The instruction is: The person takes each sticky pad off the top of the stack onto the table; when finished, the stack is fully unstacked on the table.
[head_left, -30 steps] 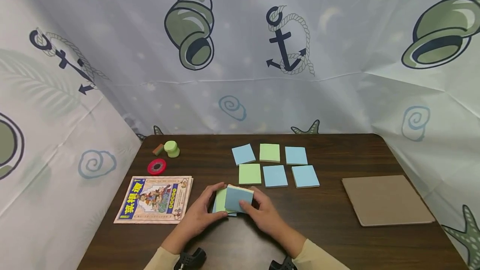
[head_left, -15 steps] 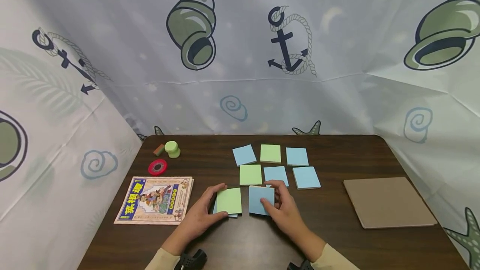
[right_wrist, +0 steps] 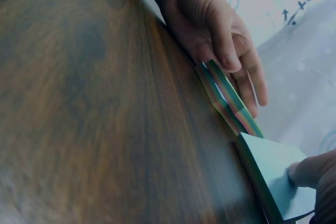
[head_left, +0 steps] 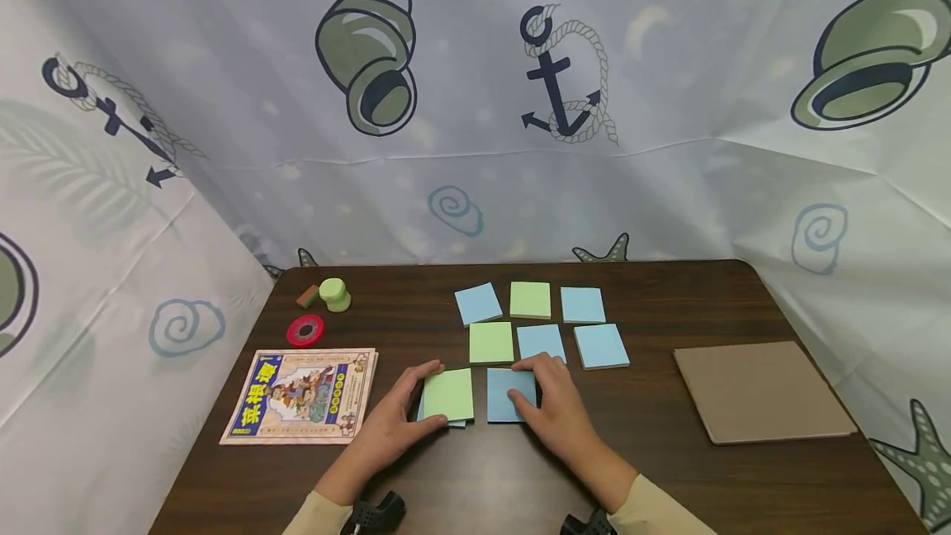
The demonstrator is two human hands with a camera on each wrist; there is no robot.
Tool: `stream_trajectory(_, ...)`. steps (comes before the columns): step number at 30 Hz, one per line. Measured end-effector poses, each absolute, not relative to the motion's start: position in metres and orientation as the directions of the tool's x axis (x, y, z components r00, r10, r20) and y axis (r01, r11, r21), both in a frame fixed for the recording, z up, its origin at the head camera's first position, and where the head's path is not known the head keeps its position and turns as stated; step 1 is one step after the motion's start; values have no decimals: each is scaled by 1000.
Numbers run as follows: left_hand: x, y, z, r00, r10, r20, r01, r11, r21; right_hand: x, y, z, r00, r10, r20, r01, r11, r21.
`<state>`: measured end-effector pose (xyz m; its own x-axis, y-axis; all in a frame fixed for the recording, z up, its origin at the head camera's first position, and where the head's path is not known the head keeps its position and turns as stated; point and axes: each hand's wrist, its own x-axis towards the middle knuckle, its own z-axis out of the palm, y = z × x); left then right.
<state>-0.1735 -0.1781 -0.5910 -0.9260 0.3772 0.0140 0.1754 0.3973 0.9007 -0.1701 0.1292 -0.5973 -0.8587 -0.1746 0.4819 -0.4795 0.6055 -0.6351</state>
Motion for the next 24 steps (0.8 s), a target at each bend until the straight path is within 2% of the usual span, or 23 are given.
stream_trajectory(8, -173, -179, -592, -923, 384, 30, 187, 378, 907, -171, 129, -596, -876, -253, 410, -470, 634, -614)
stream_trajectory(24, -173, -179, -591, -916, 398, 58, 211, 351, 912, -170, 127, -595, -880, -270, 391, -470, 614, -634)
